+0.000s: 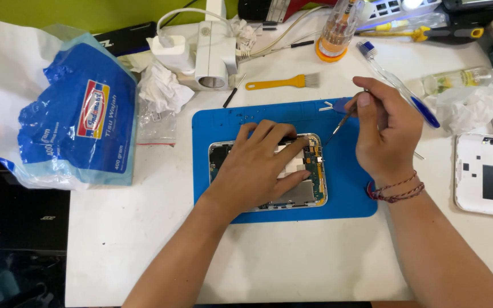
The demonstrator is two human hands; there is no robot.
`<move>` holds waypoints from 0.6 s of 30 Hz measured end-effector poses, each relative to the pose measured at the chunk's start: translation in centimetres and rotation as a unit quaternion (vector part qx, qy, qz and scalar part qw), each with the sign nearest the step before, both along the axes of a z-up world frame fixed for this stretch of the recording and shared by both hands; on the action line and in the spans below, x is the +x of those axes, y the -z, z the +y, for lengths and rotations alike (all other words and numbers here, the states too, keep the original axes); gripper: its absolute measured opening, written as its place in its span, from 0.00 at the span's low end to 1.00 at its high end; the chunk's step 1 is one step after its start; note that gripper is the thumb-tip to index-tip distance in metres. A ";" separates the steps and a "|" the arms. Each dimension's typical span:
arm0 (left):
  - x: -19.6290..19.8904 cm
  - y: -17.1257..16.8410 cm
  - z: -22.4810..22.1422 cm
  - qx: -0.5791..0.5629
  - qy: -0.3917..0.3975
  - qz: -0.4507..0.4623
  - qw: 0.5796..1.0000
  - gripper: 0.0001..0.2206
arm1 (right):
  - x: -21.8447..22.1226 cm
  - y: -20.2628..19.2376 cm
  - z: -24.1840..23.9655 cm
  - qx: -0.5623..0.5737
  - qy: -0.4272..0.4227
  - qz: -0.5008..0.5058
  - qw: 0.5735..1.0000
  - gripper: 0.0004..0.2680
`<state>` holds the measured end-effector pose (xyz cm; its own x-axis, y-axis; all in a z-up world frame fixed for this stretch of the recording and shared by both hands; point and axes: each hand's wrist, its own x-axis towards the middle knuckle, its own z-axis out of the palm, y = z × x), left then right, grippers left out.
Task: Repairing a tablet by cleaning internal components with a brush and manipulating parts with a precision screwdriver
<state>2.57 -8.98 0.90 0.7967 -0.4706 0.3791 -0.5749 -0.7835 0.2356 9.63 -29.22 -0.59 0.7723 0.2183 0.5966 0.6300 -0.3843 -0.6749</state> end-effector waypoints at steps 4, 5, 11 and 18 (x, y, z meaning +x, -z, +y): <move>-0.1 -0.2 0.0 0.004 -0.002 0.010 1.000 0.18 | -0.3 -0.3 0.3 -0.011 0.000 -0.009 1.000 0.11; -0.1 -0.1 0.1 0.001 0.000 0.002 1.000 0.18 | -0.3 -0.4 0.3 -0.021 0.004 -0.020 1.000 0.11; 0.0 0.0 0.2 -0.013 0.005 -0.002 1.000 0.18 | -0.2 -0.2 0.7 -0.036 0.025 -0.062 0.997 0.10; -0.1 0.1 0.3 -0.019 0.006 -0.014 1.000 0.17 | -0.2 -0.2 1.0 -0.047 0.022 -0.061 0.997 0.08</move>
<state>2.50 -8.71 0.78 0.7804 -0.4643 0.4188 -0.5905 -0.7676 0.2492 9.42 -28.24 -0.41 0.7057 0.2454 0.6646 0.6862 -0.4703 -0.5550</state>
